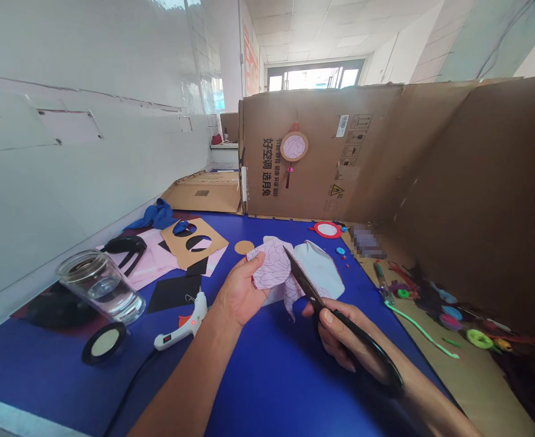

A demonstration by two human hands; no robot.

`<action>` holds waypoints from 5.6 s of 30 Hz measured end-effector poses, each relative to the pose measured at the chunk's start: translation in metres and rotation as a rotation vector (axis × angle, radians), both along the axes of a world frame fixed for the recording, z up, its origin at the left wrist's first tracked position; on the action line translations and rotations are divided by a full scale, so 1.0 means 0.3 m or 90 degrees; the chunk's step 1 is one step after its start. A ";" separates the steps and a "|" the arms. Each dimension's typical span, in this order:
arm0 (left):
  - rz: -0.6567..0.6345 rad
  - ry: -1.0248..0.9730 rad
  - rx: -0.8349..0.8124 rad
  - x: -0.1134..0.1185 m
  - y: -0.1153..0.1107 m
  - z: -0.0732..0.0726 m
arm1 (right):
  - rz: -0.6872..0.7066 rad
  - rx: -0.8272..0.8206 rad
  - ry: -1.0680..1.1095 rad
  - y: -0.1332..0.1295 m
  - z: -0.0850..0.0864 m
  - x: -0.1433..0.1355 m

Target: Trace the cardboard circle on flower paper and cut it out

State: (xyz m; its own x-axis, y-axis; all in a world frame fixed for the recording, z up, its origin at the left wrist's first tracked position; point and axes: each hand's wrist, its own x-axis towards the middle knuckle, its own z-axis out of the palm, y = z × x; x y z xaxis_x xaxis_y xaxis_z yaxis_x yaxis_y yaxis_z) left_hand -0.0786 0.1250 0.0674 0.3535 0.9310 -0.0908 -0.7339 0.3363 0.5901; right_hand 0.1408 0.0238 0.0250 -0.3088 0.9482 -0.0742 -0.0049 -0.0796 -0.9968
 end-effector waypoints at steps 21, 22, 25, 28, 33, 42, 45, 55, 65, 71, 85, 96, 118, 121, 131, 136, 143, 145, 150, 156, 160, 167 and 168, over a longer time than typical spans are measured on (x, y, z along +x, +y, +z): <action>-0.012 0.000 0.005 -0.012 -0.003 0.016 | 0.004 0.005 -0.036 -0.003 -0.009 0.016; -0.015 -0.001 0.009 -0.012 -0.002 0.014 | 0.004 0.006 -0.042 -0.003 -0.008 0.017; -0.024 0.001 0.019 -0.008 -0.002 0.009 | 0.006 0.017 -0.059 -0.002 0.005 0.013; -0.027 0.001 0.023 -0.004 -0.004 0.004 | 0.001 0.024 -0.066 -0.001 0.024 0.006; -0.023 0.003 0.019 -0.004 -0.004 0.004 | 0.002 0.031 -0.067 -0.001 0.035 -0.003; -0.027 0.014 0.017 -0.008 -0.007 0.014 | 0.008 0.033 -0.055 0.002 0.011 0.009; -0.023 0.022 0.007 -0.011 -0.007 0.017 | 0.004 0.024 -0.055 -0.005 0.023 0.005; -0.030 0.022 0.015 -0.024 0.002 0.010 | -0.018 0.013 -0.088 -0.016 0.055 -0.005; -0.048 0.028 0.037 -0.038 0.008 0.004 | -0.002 0.022 -0.116 -0.015 0.059 0.001; -0.053 0.031 0.043 -0.043 0.009 0.004 | -0.003 0.018 -0.116 -0.018 0.062 0.006; -0.059 0.037 0.044 -0.032 -0.005 0.009 | 0.006 0.026 -0.051 -0.007 0.032 0.010; -0.071 0.038 0.055 -0.043 -0.001 0.004 | 0.018 0.012 -0.018 -0.010 0.029 0.006; -0.081 0.050 0.071 -0.060 0.000 0.021 | 0.039 0.015 -0.012 0.002 0.009 0.014; -0.075 0.047 0.078 -0.058 -0.003 0.026 | 0.044 0.015 -0.012 0.004 0.005 0.020; -0.106 0.049 0.100 -0.060 -0.007 0.019 | 0.080 0.025 0.014 0.016 -0.014 0.030; -0.120 0.053 0.112 -0.057 -0.002 0.006 | 0.079 0.036 0.020 0.018 -0.016 0.027; -0.126 0.046 0.115 -0.055 -0.005 0.008 | 0.079 0.038 0.051 0.027 -0.051 0.031; -0.124 0.044 0.109 -0.054 -0.007 0.009 | 0.079 0.034 0.052 0.029 -0.059 0.034; -0.127 0.045 0.108 -0.057 -0.006 0.007 | 0.081 0.019 0.050 0.025 -0.053 0.038; -0.137 0.047 0.111 -0.061 -0.003 0.006 | 0.063 0.017 0.036 0.016 -0.026 0.033; -0.134 0.050 0.110 -0.062 -0.001 0.005 | 0.069 -0.006 0.059 0.013 -0.020 0.033; -0.138 0.070 0.110 -0.067 0.003 0.001 | 0.069 0.008 0.020 0.010 -0.024 0.046; -0.140 0.071 0.112 -0.068 0.004 0.000 | 0.072 0.010 0.014 0.013 -0.029 0.049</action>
